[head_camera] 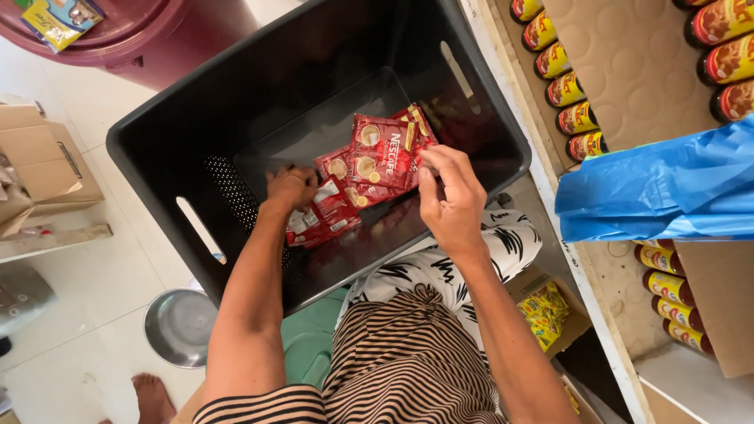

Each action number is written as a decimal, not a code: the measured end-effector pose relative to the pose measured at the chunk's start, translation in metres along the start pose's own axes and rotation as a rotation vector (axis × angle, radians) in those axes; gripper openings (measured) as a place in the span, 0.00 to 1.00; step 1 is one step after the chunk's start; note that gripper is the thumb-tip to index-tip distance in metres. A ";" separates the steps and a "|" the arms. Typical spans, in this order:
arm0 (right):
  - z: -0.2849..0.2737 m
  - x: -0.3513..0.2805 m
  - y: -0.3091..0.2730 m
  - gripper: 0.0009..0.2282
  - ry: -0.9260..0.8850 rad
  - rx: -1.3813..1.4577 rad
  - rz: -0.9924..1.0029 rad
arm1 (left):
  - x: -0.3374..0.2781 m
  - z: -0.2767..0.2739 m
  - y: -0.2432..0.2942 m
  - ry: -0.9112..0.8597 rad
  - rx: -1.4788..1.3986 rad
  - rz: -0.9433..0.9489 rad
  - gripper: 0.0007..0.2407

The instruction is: Organizing and stocking coffee and powdered milk sachets on a grocery store shelf.

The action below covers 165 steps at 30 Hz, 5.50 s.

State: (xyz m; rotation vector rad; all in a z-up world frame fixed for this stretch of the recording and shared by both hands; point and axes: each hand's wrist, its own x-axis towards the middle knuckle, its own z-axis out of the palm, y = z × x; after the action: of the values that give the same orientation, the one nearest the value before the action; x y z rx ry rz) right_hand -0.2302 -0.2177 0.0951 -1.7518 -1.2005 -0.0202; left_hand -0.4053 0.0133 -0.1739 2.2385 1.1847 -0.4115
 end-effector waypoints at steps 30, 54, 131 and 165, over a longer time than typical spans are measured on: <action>-0.028 0.027 0.001 0.21 -0.152 1.227 0.680 | -0.180 -0.160 0.202 0.719 -0.433 0.909 0.10; -0.113 -0.022 0.033 0.17 0.272 1.449 0.627 | -0.160 -0.139 0.273 -0.274 -1.800 0.536 0.12; -0.282 -0.263 0.087 0.19 0.549 0.139 0.825 | -0.192 0.007 0.441 -0.861 -1.270 0.998 0.04; -0.352 -0.218 -0.084 0.10 0.533 -0.674 0.416 | -0.039 0.122 0.515 -0.541 -1.302 1.686 0.07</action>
State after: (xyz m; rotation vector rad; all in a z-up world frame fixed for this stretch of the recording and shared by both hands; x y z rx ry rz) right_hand -0.2371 -0.6178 0.2309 -2.3422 -0.4367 -0.6670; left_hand -0.0016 -0.3174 -0.0762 1.0813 -0.7617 0.3778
